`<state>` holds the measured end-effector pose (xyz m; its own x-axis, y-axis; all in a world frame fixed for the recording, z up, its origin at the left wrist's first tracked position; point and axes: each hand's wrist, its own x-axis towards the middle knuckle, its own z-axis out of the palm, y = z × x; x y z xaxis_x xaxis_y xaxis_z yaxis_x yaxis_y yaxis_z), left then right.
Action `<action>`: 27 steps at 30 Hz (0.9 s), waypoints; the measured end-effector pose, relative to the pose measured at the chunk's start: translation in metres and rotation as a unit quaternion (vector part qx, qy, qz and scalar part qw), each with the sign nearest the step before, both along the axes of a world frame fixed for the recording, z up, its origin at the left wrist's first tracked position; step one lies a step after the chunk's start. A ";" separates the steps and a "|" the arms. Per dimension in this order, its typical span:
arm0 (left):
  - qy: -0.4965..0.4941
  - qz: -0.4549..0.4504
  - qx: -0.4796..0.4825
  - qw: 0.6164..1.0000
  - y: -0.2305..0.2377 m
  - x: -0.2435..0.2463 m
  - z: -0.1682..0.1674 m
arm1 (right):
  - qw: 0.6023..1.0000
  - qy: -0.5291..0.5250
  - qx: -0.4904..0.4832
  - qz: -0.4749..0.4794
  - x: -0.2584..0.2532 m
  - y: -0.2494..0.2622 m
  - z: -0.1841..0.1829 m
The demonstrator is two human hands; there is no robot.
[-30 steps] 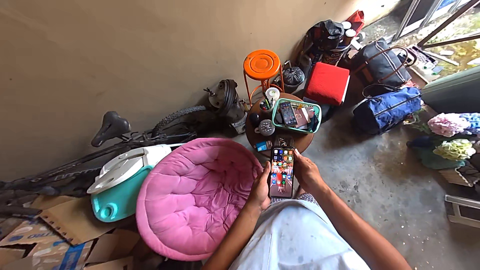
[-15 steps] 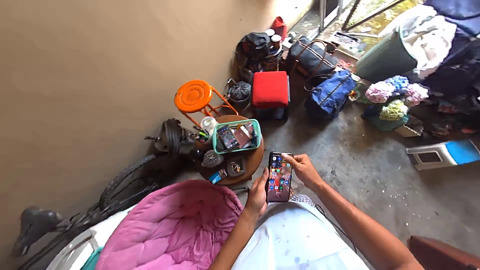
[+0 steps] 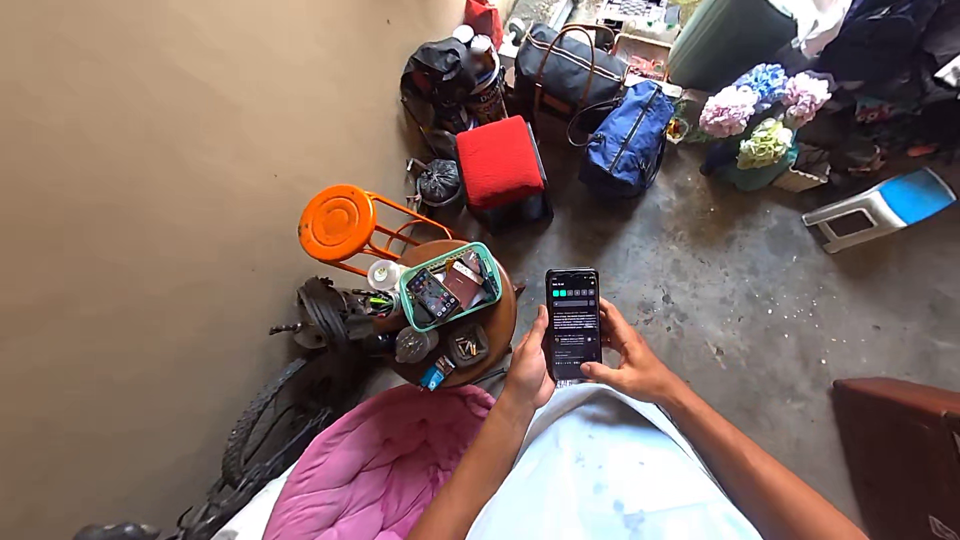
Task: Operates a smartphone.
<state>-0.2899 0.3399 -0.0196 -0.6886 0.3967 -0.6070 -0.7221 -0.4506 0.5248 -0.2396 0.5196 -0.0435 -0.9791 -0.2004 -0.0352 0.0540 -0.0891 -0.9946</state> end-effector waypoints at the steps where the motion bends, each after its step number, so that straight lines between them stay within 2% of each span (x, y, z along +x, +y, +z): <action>1: -0.001 -0.003 0.007 1.000 -0.002 -0.004 0.002 | 1.000 0.007 0.011 -0.005 -0.001 -0.003 0.004; 7: 0.001 -0.037 0.021 0.999 -0.022 -0.028 0.014 | 0.998 0.024 0.043 -0.032 -0.011 -0.030 0.015; 22: 0.002 -0.078 0.043 0.996 -0.069 -0.060 0.011 | 0.996 0.009 0.046 -0.081 -0.029 -0.086 0.023; 24: 0.004 -0.078 0.046 0.996 -0.073 -0.063 0.011 | 0.994 0.008 0.037 -0.106 -0.033 -0.092 0.025; 27: 0.014 -0.092 0.054 0.994 -0.078 -0.066 0.010 | 0.981 -0.022 0.011 -0.194 -0.043 -0.100 0.031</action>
<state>-0.3560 0.2620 -0.0095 -0.6139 0.5802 -0.5352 -0.7837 -0.3670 0.5011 -0.2825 0.4198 -0.0129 -0.9791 0.1875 -0.0791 0.0632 -0.0897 -0.9940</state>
